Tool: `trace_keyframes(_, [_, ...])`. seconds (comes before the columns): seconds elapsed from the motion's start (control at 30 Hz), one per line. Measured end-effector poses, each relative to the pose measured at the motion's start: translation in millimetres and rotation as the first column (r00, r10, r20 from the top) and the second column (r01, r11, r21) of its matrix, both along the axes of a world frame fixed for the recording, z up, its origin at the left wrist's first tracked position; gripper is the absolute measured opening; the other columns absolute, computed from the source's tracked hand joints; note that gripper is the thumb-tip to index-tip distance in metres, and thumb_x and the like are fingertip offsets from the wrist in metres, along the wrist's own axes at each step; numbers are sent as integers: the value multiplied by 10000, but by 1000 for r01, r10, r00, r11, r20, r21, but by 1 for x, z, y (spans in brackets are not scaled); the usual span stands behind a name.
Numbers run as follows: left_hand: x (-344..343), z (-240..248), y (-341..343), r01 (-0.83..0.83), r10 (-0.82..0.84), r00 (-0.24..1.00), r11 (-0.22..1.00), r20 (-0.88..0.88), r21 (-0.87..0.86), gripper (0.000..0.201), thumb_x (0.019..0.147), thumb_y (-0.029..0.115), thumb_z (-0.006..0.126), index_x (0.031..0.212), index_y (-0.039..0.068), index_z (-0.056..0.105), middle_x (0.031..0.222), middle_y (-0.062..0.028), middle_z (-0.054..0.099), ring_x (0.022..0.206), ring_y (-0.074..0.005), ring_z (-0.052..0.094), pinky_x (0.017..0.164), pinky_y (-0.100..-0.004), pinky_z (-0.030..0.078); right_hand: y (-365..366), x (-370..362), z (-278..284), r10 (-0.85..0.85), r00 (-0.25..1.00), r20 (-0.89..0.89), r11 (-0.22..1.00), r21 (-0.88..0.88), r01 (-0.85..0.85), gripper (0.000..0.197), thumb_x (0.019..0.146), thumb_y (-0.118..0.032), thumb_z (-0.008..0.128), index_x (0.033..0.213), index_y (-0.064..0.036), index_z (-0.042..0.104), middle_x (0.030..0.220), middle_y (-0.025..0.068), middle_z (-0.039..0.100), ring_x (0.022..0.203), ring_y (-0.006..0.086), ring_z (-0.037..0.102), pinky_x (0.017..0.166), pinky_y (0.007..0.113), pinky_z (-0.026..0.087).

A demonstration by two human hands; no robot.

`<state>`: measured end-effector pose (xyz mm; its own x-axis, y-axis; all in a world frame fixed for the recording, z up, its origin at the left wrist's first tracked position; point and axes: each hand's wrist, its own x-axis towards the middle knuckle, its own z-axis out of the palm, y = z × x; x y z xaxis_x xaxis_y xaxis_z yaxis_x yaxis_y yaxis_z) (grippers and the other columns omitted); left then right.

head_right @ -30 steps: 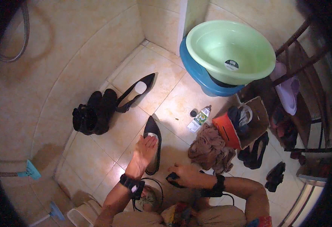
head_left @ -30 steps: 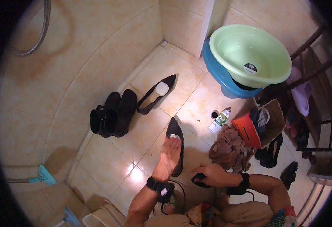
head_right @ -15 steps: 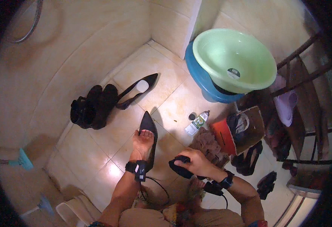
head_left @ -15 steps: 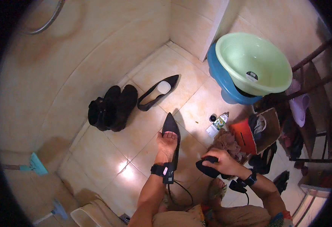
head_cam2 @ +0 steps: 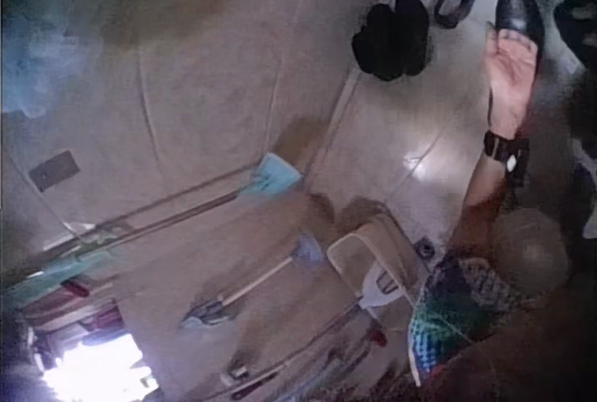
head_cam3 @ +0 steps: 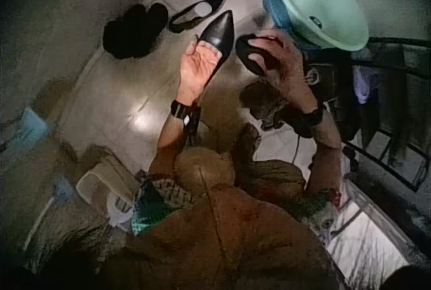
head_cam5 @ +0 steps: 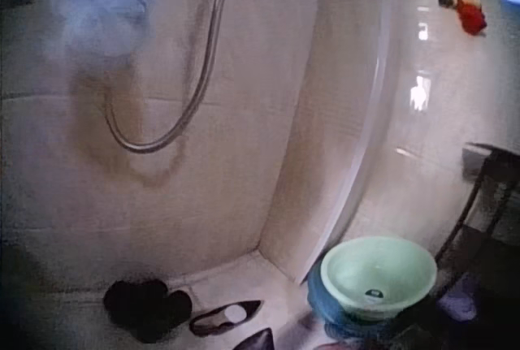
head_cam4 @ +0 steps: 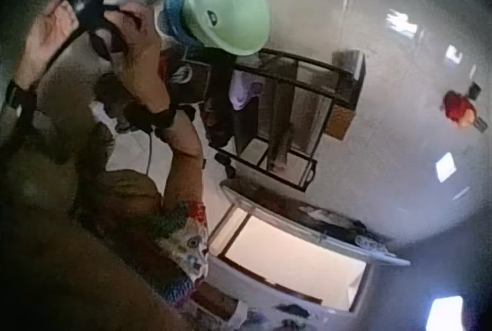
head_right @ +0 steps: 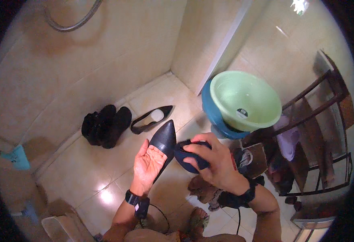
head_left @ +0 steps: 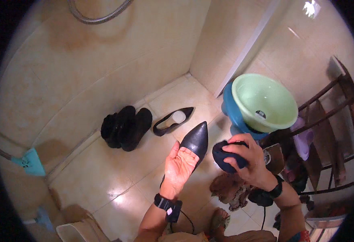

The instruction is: The person wipes the exterior, heels, and soles of multiple black shoes using a blue cloth, handling a boot and a high-heeled shoe one at a time while sitting in a tiled room.

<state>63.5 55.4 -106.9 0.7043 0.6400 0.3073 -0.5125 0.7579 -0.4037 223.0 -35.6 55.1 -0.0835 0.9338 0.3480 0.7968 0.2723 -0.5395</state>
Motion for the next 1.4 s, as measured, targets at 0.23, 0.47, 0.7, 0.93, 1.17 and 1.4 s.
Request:
trace_keyframes(0.23, [-3, 73, -8, 6, 1, 957, 1000, -292, 25, 392, 1032, 341, 386, 1004, 30, 622, 973, -96, 700, 905, -198, 646, 842, -370, 503, 30, -23, -7, -133, 818, 560, 911, 393, -121, 345, 729, -195, 652, 1073, -172, 667, 1084, 89, 561, 779, 254, 517, 595, 322, 466])
trace_keyframes(0.47, [-16, 83, -13, -38, 118, 837, 987, -535, 158, 429, 1032, 363, 390, 1209, 16, 569, 1133, -93, 656, 1048, -196, 621, 906, -336, 500, 33, -61, -6, -156, 851, 502, 923, 381, -56, 327, 705, -171, 656, 1024, -103, 662, 1035, 111, 561, 828, 249, 560, 657, 299, 502])
trace_keyframes(0.7, [-14, 70, -18, -64, 185, 760, 975, -623, 212, 469, 1011, 466, 400, 1004, 43, 603, 868, -32, 647, 828, -155, 617, 806, -310, 504, 48, -32, 13, -381, 881, 280, 843, 497, 206, 250, 703, -133, 708, 945, -95, 657, 955, 115, 551, 814, 289, 584, 626, 382, 485])
trace_keyframes(0.93, [-30, 70, -28, -15, 166, 721, 974, -673, 225, 824, 827, 805, 325, 917, 35, 603, 886, -38, 614, 854, -145, 559, 843, -273, 442, 30, -35, 12, -326, 909, 260, 872, 453, 183, 271, 681, -93, 701, 948, -134, 674, 956, 87, 558, 825, 270, 591, 631, 364, 496])
trace_keyframes(1.17, [-24, 90, -42, 36, 364, 291, 920, -885, 390, 1130, 705, 922, 187, 1107, -50, 600, 1123, -102, 618, 1100, -201, 541, 1004, -338, 389, 26, -65, 8, -31, 968, 250, 931, 360, -64, 230, 705, -103, 711, 931, -108, 668, 962, 102, 556, 835, 267, 607, 626, 347, 515])
trace_keyframes(1.4, [-41, 108, -31, 485, 922, 257, 138, -291, 864, 575, 703, 324, 867, 1089, -11, 603, 1013, -98, 615, 961, -223, 593, 869, -316, 467, 22, -37, 12, -100, 967, 236, 926, 379, 3, 297, 644, -131, 751, 932, -105, 685, 950, 105, 571, 807, 273, 615, 650, 355, 513])
